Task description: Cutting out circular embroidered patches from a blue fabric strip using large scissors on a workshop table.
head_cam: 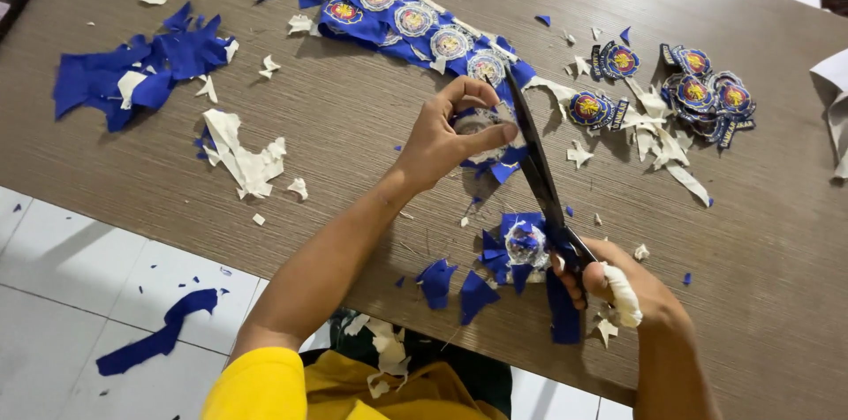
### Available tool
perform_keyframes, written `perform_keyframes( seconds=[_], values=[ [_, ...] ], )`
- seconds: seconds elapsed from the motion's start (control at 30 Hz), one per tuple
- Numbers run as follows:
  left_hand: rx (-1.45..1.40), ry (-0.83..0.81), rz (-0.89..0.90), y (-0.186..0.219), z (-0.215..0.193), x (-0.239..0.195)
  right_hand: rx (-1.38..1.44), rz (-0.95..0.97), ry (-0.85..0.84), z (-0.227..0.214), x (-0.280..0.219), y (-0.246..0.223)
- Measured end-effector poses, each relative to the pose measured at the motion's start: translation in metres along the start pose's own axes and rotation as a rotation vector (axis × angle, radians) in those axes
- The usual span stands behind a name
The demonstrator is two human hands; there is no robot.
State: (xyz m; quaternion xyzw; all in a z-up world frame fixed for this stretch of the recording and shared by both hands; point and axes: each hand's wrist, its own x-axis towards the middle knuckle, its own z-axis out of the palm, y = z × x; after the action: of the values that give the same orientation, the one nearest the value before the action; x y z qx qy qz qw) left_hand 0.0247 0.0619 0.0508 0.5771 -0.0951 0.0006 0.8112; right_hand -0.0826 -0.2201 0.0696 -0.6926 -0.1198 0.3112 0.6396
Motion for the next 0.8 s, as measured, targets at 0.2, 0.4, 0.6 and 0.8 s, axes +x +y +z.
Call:
perform_keyframes(
  seconds=[0.2,0.4,0.6,0.8],
  values=[
    [0.062,0.030,0.053,-0.004,-0.010,0.004,-0.031,-0.060,0.021,0.001,0.001,0.008],
    [-0.016,0.009,0.003,0.006,-0.010,0.004,-0.121,-0.042,0.071,-0.006,0.000,0.028],
    [-0.061,0.009,0.015,-0.003,-0.013,0.007,-0.148,-0.078,0.093,0.000,0.003,0.023],
    [0.197,-0.004,0.042,0.005,-0.007,0.002,-0.139,-0.050,0.030,0.003,-0.003,0.016]
  ],
)
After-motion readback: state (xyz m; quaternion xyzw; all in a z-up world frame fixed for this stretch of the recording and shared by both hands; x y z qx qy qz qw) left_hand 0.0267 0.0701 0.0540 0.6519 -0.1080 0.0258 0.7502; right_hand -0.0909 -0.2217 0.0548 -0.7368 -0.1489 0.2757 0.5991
